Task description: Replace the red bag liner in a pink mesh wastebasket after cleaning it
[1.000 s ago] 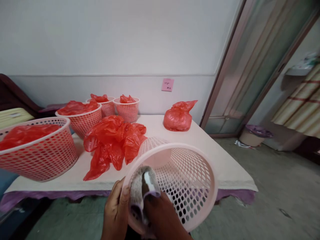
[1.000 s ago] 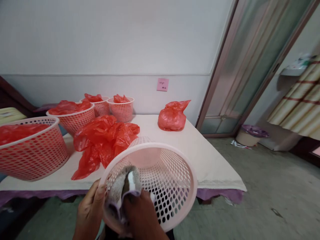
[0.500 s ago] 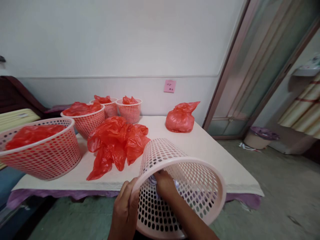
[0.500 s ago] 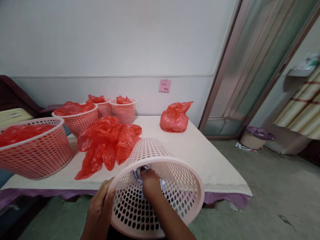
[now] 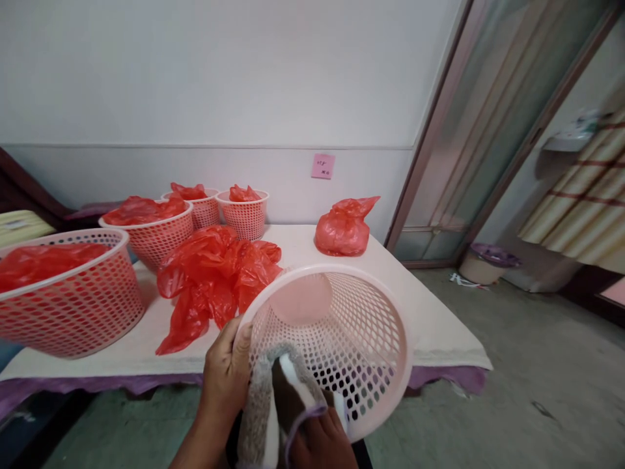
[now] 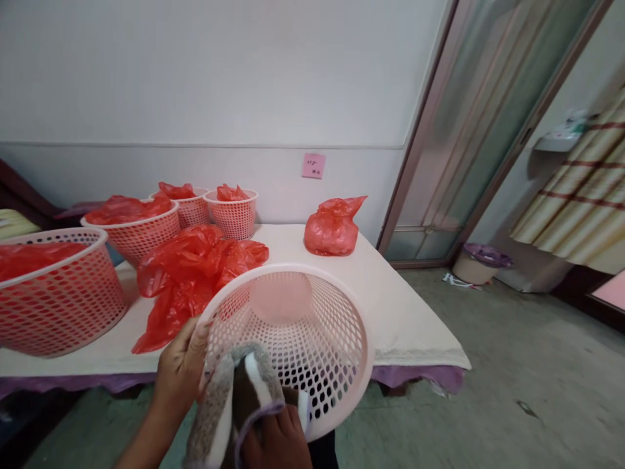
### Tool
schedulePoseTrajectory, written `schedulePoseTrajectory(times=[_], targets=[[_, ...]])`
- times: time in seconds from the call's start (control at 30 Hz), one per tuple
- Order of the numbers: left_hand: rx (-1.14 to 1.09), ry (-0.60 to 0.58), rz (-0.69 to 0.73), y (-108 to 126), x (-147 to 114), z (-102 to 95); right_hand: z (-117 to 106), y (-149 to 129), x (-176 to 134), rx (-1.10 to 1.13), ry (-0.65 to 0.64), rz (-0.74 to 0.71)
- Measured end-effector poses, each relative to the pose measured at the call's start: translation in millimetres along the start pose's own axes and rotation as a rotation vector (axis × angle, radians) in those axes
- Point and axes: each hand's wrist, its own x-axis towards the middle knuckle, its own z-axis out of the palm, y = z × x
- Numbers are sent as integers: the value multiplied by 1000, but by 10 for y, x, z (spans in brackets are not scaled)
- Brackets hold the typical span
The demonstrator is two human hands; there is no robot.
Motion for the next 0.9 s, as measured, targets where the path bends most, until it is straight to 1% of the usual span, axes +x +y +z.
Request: schedulePoseTrajectory(times=[0.07, 0.1, 0.17, 0.27, 0.33, 0.4, 0.43, 0.47, 0.53, 0.63, 0.7, 0.77, 0.83, 0.9], targets=[[-6, -38, 15, 23, 4, -8, 49, -15, 54, -3, 24, -80], [-8, -51, 9, 26, -4, -22, 52, -29, 85, 11, 33, -101], [-6, -38, -21, 15, -48, -53, 17, -76, 156, 38, 52, -110], [-7, 25, -78, -48, -202, -55, -132, -183, 355, 88, 43, -97], [-84, 17, -171, -118, -338, -21, -260, -258, 553, 154, -2, -94], [-183, -1, -283, -195, -450, 7, -363, -319, 737, 228, -107, -135], [-209, -2, -312, -228, -485, 7, -394, -340, 802, 270, -169, -146], [-207, 3, -314, -253, -504, -4, -410, -353, 841, 302, -237, -153], [-136, 16, -253, -269, -501, -54, -404, -346, 853, 309, -358, -163], [-56, 39, -165, -205, -455, -132, -360, -251, 823, 169, -528, -175], [-72, 84, -147, -139, -439, -144, -332, -138, 862, 35, -635, -128], [-92, 105, -120, -95, -445, -124, -298, 2, 969, -101, -740, -68], [-78, 75, -70, -95, -465, -94, -240, 152, 1121, -223, -827, -29], [-30, 24, 4, -133, -491, -71, -153, 296, 1277, -301, -878, 17]])
